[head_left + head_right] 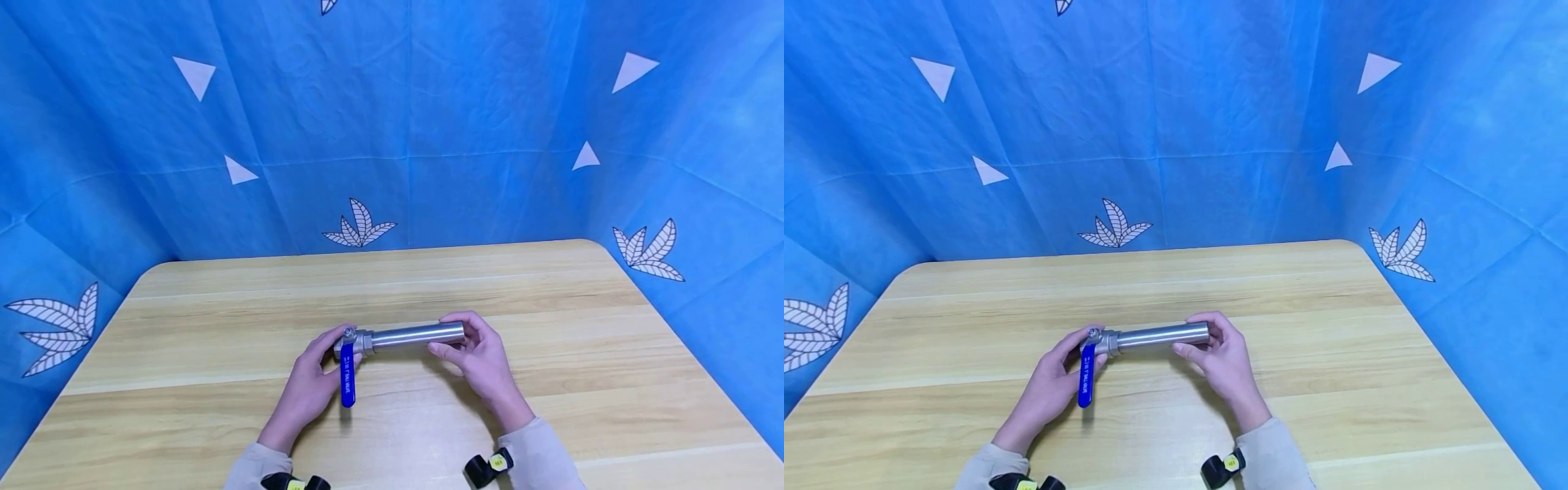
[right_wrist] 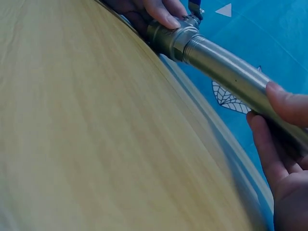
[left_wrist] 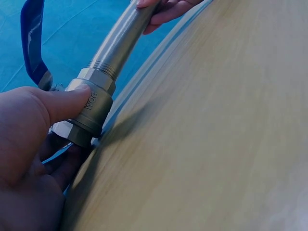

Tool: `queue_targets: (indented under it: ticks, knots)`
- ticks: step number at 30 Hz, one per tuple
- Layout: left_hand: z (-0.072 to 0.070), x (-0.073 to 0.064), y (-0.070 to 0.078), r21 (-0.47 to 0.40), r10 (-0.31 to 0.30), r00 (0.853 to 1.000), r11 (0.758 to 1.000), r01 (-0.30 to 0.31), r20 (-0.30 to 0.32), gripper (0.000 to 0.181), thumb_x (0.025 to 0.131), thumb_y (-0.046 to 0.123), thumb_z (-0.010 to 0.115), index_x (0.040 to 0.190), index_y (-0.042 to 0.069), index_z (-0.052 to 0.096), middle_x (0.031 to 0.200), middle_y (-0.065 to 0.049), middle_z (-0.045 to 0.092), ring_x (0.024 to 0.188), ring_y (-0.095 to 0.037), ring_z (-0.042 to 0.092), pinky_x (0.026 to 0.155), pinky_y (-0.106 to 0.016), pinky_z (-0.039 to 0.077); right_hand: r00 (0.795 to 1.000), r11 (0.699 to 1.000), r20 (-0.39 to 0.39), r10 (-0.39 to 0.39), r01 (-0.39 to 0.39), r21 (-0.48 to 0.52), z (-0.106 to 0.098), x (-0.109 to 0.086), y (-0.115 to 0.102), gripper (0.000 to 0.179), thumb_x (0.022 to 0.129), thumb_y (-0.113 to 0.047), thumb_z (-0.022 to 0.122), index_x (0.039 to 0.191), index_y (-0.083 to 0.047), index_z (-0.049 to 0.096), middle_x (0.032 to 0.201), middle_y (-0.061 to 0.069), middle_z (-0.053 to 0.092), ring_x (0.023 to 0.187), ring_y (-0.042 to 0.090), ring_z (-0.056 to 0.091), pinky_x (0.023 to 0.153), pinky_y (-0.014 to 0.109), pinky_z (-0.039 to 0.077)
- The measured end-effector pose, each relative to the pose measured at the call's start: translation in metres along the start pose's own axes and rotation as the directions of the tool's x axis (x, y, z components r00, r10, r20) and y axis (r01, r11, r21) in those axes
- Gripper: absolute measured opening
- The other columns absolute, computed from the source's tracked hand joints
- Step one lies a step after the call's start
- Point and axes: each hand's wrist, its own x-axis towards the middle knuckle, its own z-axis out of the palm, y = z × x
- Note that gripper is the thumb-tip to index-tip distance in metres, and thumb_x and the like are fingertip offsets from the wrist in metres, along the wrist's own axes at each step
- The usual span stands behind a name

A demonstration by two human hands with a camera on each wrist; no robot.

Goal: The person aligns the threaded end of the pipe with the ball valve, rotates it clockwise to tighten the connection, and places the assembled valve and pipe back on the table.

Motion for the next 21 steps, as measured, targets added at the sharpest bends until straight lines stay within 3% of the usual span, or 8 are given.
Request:
queue_targets:
  ticks: [13,21]
  knots:
    - [-0.0006,0.0004,-0.0007,-0.003,-0.004,1.0,1.0,0.004,0.009,0.053,0.101,0.02,0.078,0.151,0.021,0.062,0.156,-0.01,0.058,0.153,-0.035,0.05,0.131,-0.051,0.039,0.995,0.995,-0.036,0.093,-0.092,0.024,0.0008,-0.0005,-0.0026,0.043,0.086,-0.002,0.088,0.123,0.002,0.068,0.104,0.013,0.079,0.082,0.017,0.078,0.078,0.03,0.069]
    - [-0.0011,0.0,0.0004,-0.007,-0.008,1.0,1.0,0.008,0.012,0.053,0.1,0.021,0.078,0.151,0.022,0.062,0.157,-0.01,0.058,0.154,-0.035,0.05,0.131,-0.051,0.039,0.992,0.993,-0.049,0.117,-0.118,-0.022,0.002,-0.0013,-0.0046,0.038,0.089,-0.013,0.089,0.119,0.001,0.068,0.093,0.01,0.08,0.069,0.019,0.075,0.066,0.03,0.067]
